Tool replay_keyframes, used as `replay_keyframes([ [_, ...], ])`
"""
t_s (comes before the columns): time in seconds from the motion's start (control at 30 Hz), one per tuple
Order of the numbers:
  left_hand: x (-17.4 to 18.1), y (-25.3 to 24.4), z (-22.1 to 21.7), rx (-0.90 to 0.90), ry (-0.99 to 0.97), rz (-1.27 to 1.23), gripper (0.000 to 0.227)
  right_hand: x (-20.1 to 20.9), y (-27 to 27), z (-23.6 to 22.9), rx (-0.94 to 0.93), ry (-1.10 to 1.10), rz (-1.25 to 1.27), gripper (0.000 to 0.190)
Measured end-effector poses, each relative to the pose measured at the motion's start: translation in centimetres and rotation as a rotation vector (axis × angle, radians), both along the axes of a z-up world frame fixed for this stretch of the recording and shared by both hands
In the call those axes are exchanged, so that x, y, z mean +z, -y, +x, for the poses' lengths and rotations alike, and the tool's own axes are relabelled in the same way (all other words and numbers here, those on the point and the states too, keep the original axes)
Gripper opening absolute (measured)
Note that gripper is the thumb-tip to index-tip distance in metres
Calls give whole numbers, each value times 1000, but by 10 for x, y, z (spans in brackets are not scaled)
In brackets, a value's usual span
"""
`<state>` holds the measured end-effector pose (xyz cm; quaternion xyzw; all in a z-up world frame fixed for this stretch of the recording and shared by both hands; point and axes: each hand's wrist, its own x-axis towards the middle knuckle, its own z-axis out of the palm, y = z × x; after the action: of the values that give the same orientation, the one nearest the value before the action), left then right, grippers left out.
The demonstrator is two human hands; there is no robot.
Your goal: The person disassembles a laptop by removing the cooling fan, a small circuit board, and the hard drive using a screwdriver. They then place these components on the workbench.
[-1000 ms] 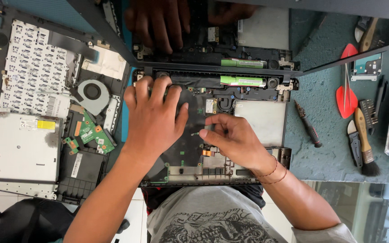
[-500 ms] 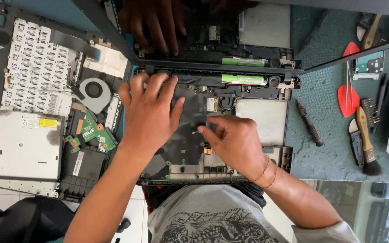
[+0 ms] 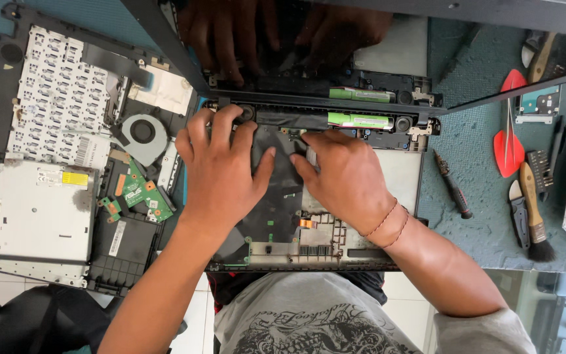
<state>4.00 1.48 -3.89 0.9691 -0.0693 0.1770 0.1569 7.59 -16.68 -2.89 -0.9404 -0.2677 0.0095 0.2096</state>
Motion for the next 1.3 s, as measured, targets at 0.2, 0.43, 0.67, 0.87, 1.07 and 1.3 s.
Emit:
replay_keyframes([
  [0.2, 4, 0, 2, -7, 4, -37, 36, 8, 5, 7, -7, -120, 209, 15],
  [0.43, 8, -5, 3, -146, -26, -76, 25, 21, 8, 8, 108, -164, 270, 12],
  [0.67, 16, -7, -4, -207, 235, -214, 31, 28, 11, 24, 137, -165, 289, 13],
  [0.87, 19, -5, -12, -66, 76, -249, 17, 0, -3, 34, 229, 336, -101, 17],
  [1.07, 10, -7, -19, -42, -17, -162, 18, 0, -11, 34, 275, 564, -393, 19],
  [1.3, 7, -2, -18, -55, 55, -47, 25, 6, -20, 37, 453, 756, -451, 10],
])
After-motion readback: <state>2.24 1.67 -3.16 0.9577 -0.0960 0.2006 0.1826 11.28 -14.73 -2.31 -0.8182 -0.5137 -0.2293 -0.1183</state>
